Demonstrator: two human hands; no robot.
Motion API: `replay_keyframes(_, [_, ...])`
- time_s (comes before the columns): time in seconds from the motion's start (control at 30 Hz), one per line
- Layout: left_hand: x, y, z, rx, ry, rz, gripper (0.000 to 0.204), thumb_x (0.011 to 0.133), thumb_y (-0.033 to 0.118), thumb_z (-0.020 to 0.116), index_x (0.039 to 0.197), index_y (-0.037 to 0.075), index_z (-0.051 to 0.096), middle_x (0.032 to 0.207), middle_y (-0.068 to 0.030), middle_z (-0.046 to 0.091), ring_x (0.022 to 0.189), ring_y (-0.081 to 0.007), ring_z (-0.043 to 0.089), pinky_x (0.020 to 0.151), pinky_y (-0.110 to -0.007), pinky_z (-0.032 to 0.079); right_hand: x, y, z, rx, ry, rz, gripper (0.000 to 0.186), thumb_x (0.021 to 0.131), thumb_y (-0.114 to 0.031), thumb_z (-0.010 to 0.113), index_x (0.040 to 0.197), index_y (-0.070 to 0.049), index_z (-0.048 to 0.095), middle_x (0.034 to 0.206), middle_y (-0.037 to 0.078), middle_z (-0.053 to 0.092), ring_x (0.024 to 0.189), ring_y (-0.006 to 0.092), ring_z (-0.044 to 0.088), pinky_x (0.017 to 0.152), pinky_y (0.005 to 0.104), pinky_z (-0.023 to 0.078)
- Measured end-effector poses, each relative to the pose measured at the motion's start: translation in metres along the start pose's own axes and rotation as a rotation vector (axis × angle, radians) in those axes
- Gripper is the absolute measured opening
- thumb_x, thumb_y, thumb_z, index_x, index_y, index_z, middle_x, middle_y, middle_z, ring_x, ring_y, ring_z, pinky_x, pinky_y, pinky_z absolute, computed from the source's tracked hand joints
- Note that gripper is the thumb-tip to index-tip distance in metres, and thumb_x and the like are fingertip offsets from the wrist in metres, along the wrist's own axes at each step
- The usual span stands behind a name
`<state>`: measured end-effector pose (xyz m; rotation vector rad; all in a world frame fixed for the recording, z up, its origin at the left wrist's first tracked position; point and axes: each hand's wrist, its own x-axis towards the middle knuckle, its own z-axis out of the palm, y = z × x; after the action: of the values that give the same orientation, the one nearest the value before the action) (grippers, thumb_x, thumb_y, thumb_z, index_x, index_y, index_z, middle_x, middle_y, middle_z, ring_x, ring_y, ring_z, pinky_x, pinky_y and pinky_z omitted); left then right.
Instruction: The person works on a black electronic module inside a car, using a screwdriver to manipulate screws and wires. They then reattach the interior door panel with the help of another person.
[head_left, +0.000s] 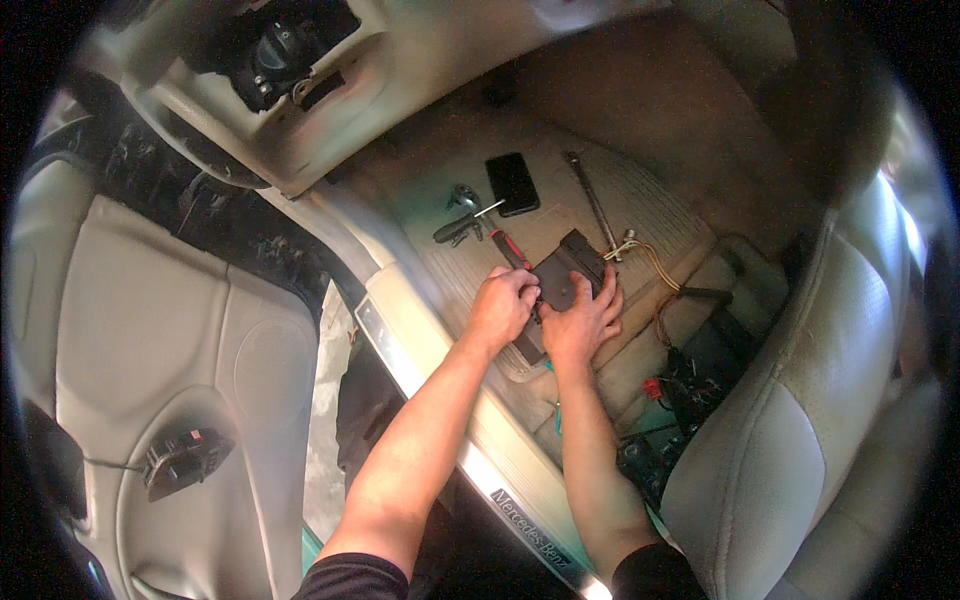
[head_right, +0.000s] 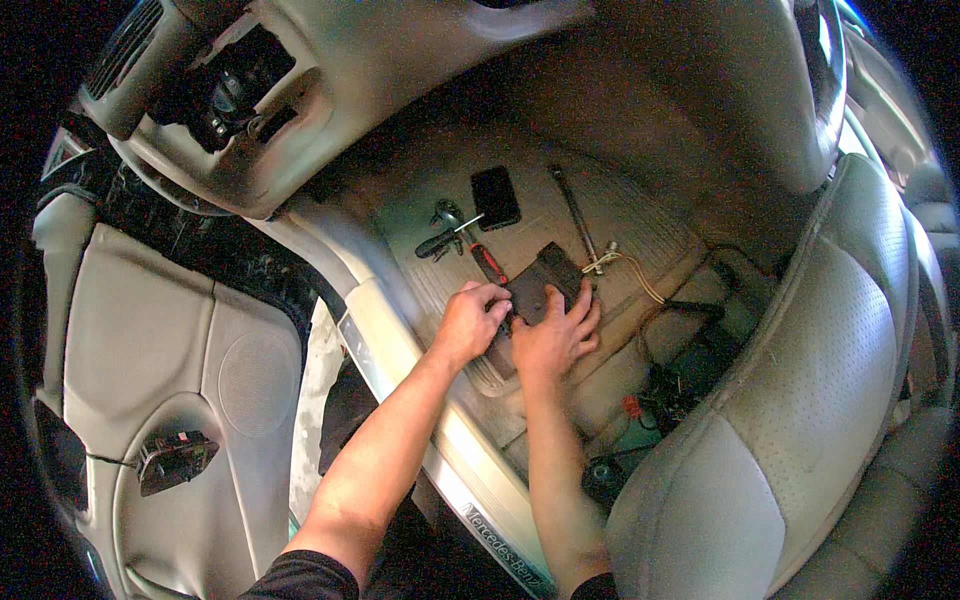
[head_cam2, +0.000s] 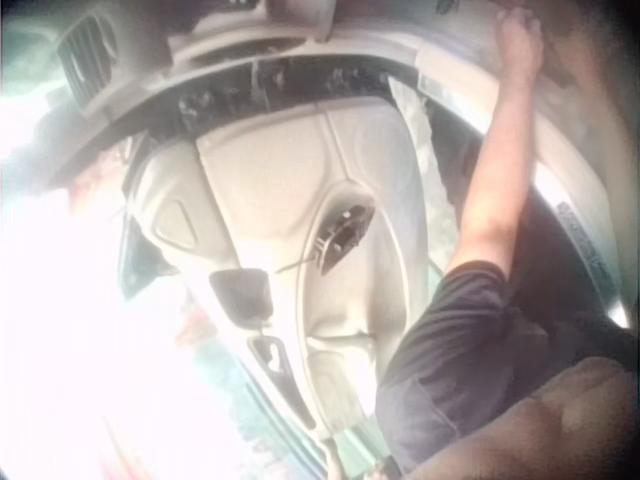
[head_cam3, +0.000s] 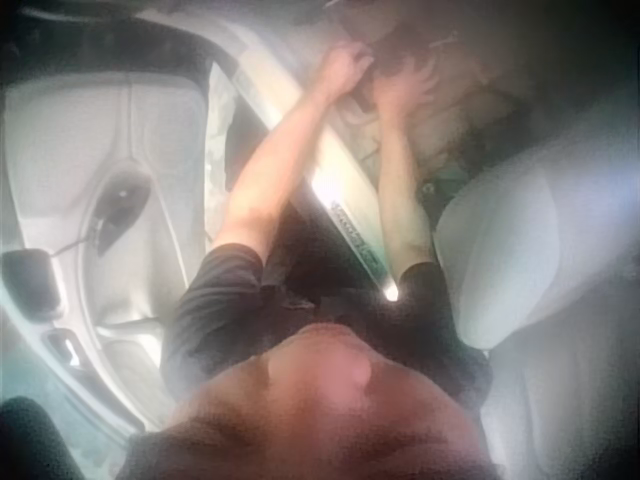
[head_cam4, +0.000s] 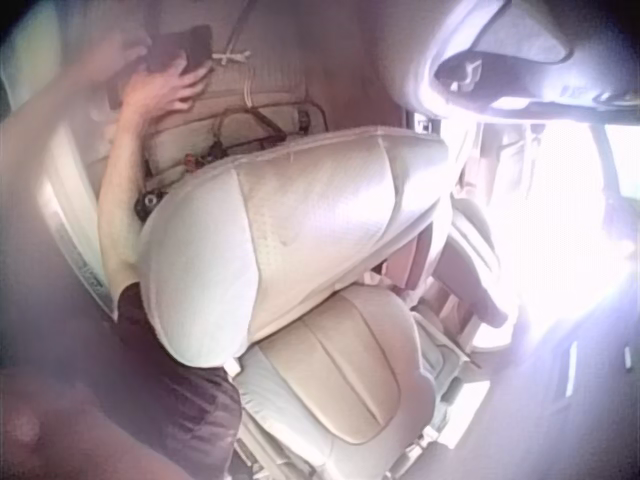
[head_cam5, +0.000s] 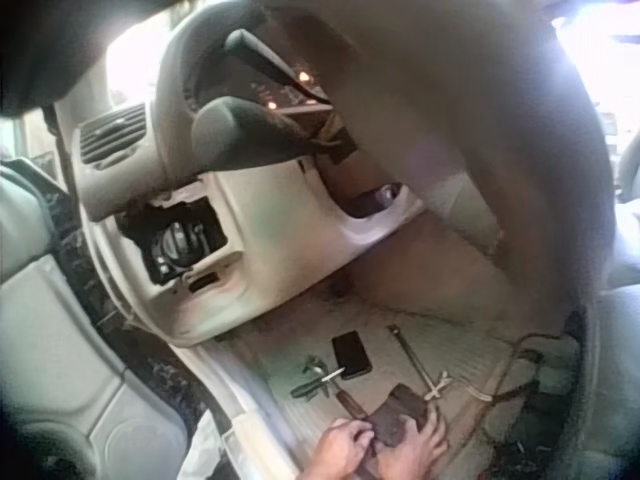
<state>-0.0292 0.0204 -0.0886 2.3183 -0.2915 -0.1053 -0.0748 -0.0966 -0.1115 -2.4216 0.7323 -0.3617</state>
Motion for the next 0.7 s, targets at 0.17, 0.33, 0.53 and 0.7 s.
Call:
replay_keyframes(0.17, [0.0001, -0.0008, 0.0000, 0.011, -0.001, 0.015, 0.023, 0.087, 0.017, 0.070, 0.105, 0.004, 0.072, 0.103, -0.0215, 0.066, 0.100, -0.0381, 0.064, 0.090, -0.043, 0.051, 0.0000, -0.0022, -0.0016, 0.003, -0.007, 0.006, 0.065, 0.064, -0.029, 0.089, 0.124, -0.019, 0.063, 0.157, 0.012, 0.031, 0.145, 0.0393, 0.026, 0.109, 0.0633, 0.027])
replay_keyframes(0.33, [0.0012, -0.0010, 0.0016, 0.030, -0.010, 0.002, 0.023, 0.087, 0.018, 0.070, 0.105, 0.004, 0.072, 0.102, -0.0214, 0.066, 0.100, -0.0383, 0.063, 0.089, -0.043, 0.051, -0.0004, -0.0008, 0.0008, 0.009, 0.014, -0.014, 0.064, 0.064, -0.029, 0.088, 0.123, -0.019, 0.064, 0.157, 0.012, 0.031, 0.145, 0.0396, 0.026, 0.108, 0.0647, 0.027])
replay_keyframes(0.53, [0.0022, -0.0017, 0.0017, 0.052, -0.008, 0.013, 0.023, 0.086, 0.018, 0.070, 0.105, 0.004, 0.072, 0.100, -0.0212, 0.066, 0.100, -0.0385, 0.064, 0.089, -0.043, 0.051, -0.0004, -0.0012, 0.0007, 0.011, 0.013, -0.016, 0.064, 0.064, -0.028, 0.088, 0.123, -0.019, 0.064, 0.157, 0.012, 0.031, 0.145, 0.0392, 0.026, 0.108, 0.0653, 0.027])
replay_keyframes(0.7, [0.0023, 0.0018, 0.0006, 0.087, -0.029, 0.045, 0.022, 0.086, 0.017, 0.070, 0.104, 0.004, 0.072, 0.101, -0.0205, 0.067, 0.100, -0.0375, 0.064, 0.090, -0.042, 0.051, 0.0006, 0.0022, 0.0016, 0.013, -0.006, -0.010, 0.065, 0.065, -0.028, 0.088, 0.124, -0.019, 0.064, 0.158, 0.011, 0.029, 0.145, 0.0386, 0.024, 0.110, 0.0640, 0.025])
